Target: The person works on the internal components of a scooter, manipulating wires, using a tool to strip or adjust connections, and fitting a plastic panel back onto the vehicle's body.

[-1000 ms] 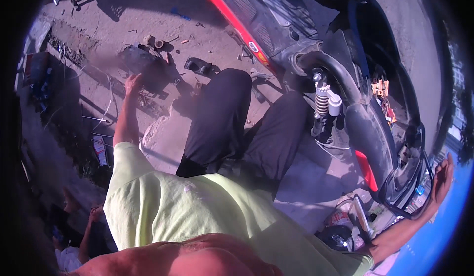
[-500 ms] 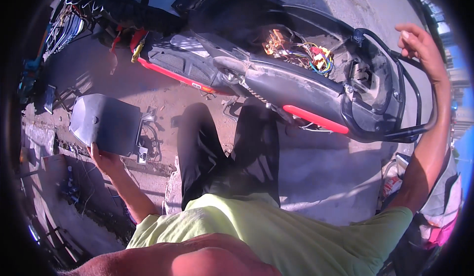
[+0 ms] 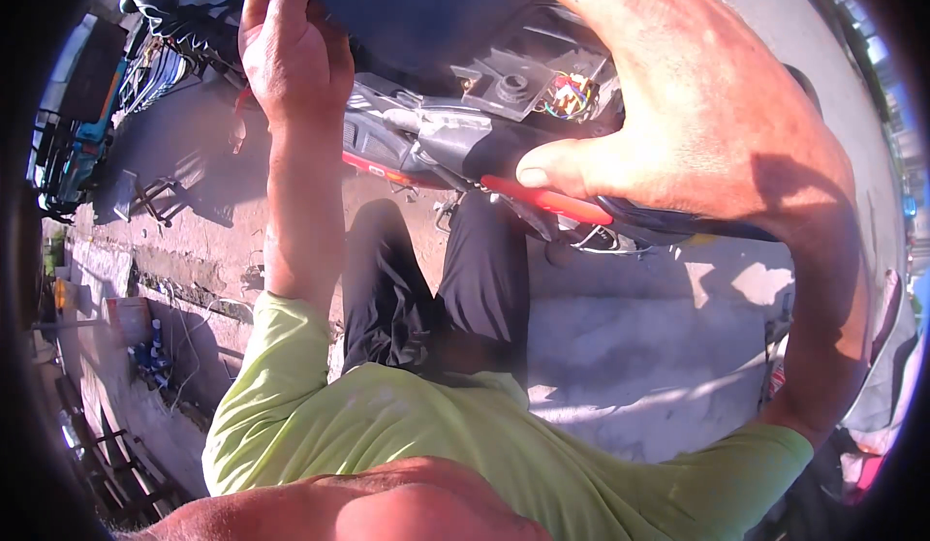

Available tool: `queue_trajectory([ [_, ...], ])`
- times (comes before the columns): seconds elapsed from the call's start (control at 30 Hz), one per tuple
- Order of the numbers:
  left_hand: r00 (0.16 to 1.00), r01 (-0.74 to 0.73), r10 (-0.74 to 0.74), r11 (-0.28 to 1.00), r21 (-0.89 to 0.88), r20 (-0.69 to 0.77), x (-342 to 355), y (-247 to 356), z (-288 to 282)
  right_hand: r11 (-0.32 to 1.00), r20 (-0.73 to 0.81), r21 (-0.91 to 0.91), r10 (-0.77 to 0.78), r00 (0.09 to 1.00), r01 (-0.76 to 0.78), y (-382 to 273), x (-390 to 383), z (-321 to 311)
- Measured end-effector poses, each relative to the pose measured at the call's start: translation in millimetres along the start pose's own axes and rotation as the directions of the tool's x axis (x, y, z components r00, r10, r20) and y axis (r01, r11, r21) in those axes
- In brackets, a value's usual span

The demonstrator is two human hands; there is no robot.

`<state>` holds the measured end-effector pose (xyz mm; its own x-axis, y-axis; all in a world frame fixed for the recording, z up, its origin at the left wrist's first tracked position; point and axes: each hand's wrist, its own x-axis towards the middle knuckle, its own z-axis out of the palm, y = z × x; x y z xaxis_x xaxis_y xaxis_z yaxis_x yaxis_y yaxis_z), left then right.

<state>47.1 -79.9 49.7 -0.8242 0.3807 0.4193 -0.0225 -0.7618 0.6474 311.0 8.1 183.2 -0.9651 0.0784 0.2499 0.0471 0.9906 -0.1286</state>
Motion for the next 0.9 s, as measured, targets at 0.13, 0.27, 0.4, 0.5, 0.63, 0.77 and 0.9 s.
queue_trajectory([
  [0.13,0.976,0.219,-0.218,0.974,-0.059,0.027,-0.9,-6.4,80.5,0.95,-0.241,-0.308,-0.139,0.961,0.06,12.1,-0.1,26.2],
  [0.27,0.954,0.277,-0.274,0.961,-0.005,0.121,-5.3,-14.8,92.2,0.904,-0.248,-0.413,-0.225,0.942,0.108,39.0,-5.6,20.7],
  [0.4,0.957,0.236,-0.239,0.971,0.038,0.162,0.2,-10.6,84.1,0.992,-0.257,0.006,-0.118,0.959,0.124,44.5,-6.8,16.4],
  [0.5,0.973,-0.08,0.026,0.969,0.234,0.228,15.5,-13.0,59.3,0.935,-0.309,0.351,0.164,0.937,-0.048,54.3,-7.0,7.0],
  [0.63,0.903,-0.43,0.272,0.574,0.697,0.333,34.1,-5.2,21.5,0.539,-0.252,0.841,0.464,0.849,-0.045,72.9,6.8,2.8],
  [0.77,0.979,-0.178,0.029,0.614,0.769,0.203,59.1,-20.3,-9.7,0.412,-0.218,0.91,0.402,0.889,0.037,71.3,17.5,-7.0],
  [0.9,0.98,0.047,-0.163,0.749,0.661,0.115,83.8,-51.1,-34.2,0.31,0.063,0.931,0.384,0.921,-0.193,154.0,-2.2,-36.4],
])
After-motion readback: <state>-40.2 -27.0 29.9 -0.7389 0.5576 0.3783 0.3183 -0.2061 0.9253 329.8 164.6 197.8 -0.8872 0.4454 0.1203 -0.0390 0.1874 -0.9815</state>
